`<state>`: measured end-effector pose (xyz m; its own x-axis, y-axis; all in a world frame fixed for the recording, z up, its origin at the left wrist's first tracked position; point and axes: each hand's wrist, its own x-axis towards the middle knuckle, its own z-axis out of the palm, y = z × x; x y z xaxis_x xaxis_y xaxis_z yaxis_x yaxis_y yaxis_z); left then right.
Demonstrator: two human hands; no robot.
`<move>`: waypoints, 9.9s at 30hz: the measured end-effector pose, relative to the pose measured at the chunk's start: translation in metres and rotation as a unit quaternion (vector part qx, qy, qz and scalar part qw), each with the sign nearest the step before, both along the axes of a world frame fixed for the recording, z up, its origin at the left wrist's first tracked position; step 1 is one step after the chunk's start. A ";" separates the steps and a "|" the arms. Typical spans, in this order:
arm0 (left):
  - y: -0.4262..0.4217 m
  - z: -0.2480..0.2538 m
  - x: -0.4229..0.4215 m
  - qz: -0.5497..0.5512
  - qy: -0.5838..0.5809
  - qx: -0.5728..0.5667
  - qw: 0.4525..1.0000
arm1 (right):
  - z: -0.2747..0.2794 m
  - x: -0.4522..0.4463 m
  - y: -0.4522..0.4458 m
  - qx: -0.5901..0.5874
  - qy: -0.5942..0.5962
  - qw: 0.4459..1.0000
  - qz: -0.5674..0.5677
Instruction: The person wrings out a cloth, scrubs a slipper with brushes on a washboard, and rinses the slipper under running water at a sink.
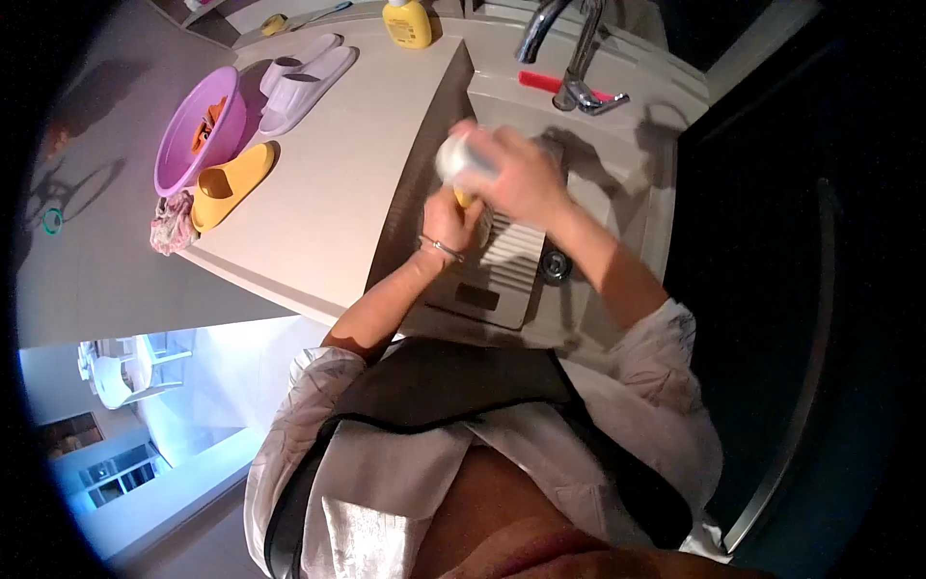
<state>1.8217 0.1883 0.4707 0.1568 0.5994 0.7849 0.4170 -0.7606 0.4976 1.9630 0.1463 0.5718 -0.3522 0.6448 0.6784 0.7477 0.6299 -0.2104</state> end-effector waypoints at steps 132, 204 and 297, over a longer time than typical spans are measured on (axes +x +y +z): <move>0.002 0.022 -0.007 -0.195 -0.151 -0.331 0.911 | -0.066 0.028 0.039 -0.017 0.083 0.988 -0.128; -0.025 0.021 -0.066 -0.392 -0.448 -0.444 0.669 | -0.227 0.176 0.080 -0.333 0.568 0.710 -0.249; 0.036 -0.096 0.042 -0.100 0.484 -0.163 0.854 | -0.136 0.024 0.129 -0.174 -0.211 0.959 -0.077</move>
